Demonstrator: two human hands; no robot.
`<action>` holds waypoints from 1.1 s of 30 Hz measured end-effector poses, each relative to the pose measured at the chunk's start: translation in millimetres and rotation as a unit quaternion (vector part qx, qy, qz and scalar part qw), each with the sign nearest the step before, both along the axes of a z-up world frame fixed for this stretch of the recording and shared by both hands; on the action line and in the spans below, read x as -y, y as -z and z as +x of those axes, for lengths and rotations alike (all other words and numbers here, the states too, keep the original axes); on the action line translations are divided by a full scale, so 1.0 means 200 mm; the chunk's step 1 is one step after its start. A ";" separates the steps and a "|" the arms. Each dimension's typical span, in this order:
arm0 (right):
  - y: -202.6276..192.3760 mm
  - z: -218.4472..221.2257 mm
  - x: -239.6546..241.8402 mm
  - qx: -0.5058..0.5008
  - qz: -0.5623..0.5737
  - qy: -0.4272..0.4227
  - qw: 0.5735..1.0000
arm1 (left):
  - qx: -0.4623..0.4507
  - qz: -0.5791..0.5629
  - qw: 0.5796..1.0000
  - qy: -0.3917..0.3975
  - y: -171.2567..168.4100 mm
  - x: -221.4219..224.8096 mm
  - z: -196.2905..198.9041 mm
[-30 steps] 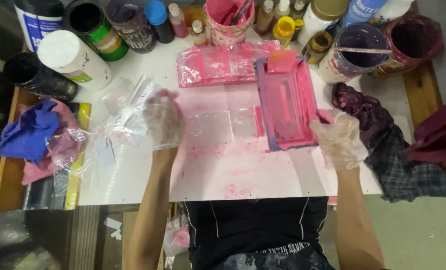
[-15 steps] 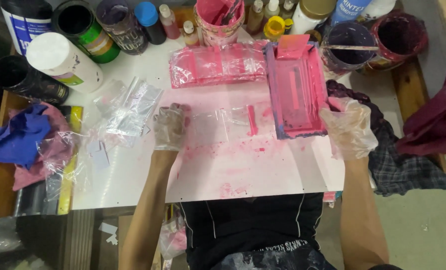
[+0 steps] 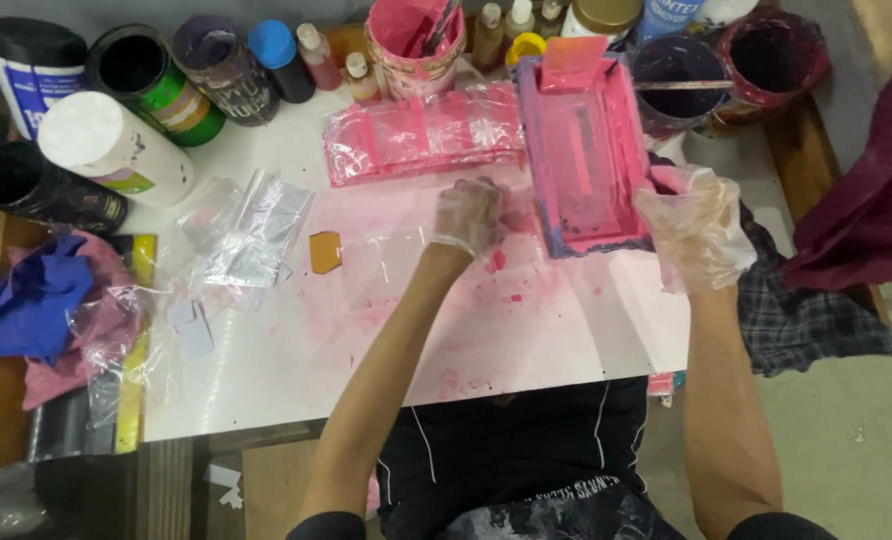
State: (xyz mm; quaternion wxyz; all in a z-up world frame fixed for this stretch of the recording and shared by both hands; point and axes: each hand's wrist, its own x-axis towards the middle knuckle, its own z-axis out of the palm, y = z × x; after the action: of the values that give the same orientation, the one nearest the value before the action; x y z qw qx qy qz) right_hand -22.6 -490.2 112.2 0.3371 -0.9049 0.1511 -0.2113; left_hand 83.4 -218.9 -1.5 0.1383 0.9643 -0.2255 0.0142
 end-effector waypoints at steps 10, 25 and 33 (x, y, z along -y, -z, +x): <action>-0.12 -0.02 -0.09 0.008 0.028 -0.043 0.999 | -0.044 0.010 0.999 -0.021 0.70 0.24 0.22; -0.01 -0.04 0.00 -0.005 0.050 -0.054 0.997 | -0.221 -0.218 0.950 0.018 0.06 0.19 -0.01; 0.25 0.00 0.06 -0.027 0.059 -0.048 0.997 | -0.030 -0.114 0.993 -0.021 -0.18 -0.38 -0.07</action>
State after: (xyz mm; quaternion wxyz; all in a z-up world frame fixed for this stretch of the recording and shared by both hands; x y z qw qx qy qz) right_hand -22.5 -501.5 61.2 0.3952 -0.8951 0.1287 -0.1615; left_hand 68.7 -142.9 34.3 0.2538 0.9467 -0.1981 0.0135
